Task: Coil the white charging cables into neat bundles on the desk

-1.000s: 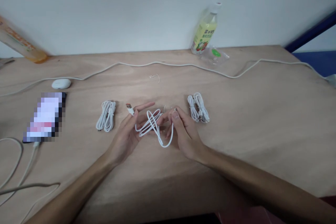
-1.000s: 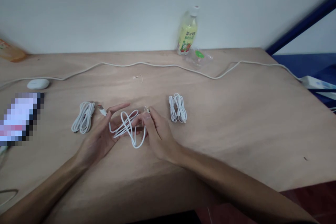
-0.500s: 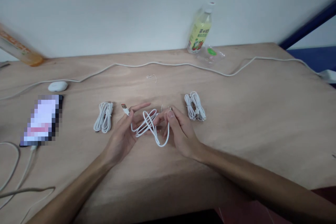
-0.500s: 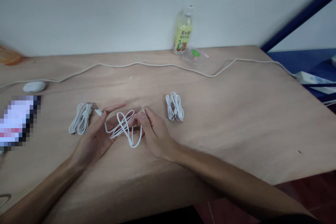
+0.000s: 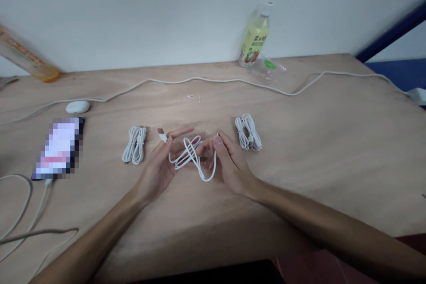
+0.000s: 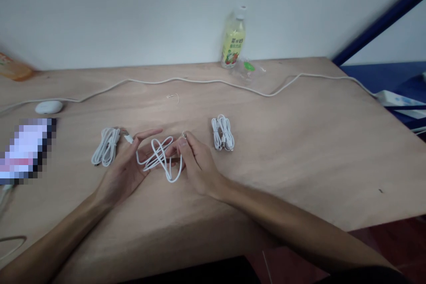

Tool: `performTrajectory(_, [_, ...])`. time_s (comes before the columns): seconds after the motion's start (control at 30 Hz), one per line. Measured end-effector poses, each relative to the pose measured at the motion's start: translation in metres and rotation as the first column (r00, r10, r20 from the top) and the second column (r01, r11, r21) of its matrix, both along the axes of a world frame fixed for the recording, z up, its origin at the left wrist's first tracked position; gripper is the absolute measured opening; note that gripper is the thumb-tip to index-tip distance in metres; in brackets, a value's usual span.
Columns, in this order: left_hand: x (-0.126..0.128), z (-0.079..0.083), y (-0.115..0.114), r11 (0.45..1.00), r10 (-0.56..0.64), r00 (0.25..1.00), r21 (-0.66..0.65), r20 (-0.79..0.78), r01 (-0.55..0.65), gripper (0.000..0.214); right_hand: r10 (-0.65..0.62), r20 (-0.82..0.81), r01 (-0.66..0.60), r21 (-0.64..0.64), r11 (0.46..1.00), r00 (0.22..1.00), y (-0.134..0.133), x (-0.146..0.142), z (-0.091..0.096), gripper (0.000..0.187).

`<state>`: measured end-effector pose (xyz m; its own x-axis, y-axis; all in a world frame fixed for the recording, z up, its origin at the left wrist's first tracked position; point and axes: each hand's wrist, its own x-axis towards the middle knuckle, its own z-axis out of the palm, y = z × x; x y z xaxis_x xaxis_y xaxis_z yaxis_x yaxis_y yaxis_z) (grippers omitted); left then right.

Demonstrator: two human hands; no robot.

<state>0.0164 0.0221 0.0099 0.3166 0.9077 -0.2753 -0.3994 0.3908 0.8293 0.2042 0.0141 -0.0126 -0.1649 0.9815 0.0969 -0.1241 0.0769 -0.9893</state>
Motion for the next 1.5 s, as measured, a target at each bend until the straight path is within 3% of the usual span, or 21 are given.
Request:
performTrajectory(0.53, [0.001, -0.001, 0.0, 0.999, -0.014, 0.999, 0.037, -0.049, 0.016, 0.047, 0.013, 0.021, -0.013, -0.004, 1.0, 1.0, 0.001, 0.001, -0.004, 0.056])
performTrajectory(1.03, [0.002, -0.004, 0.001, 0.999, -0.024, 0.998, 0.047, -0.056, 0.026, 0.04, 0.038, -0.077, -0.041, -0.041, 0.998, 0.996, 0.001, 0.0, -0.013, 0.047])
performTrajectory(1.5, [-0.001, -0.006, 0.001, 0.997, -0.062, 0.998, 0.044, 0.016, 0.061, 0.04, 0.007, -0.037, -0.007, -0.003, 1.0, 0.999, 0.001, 0.001, -0.005, 0.051])
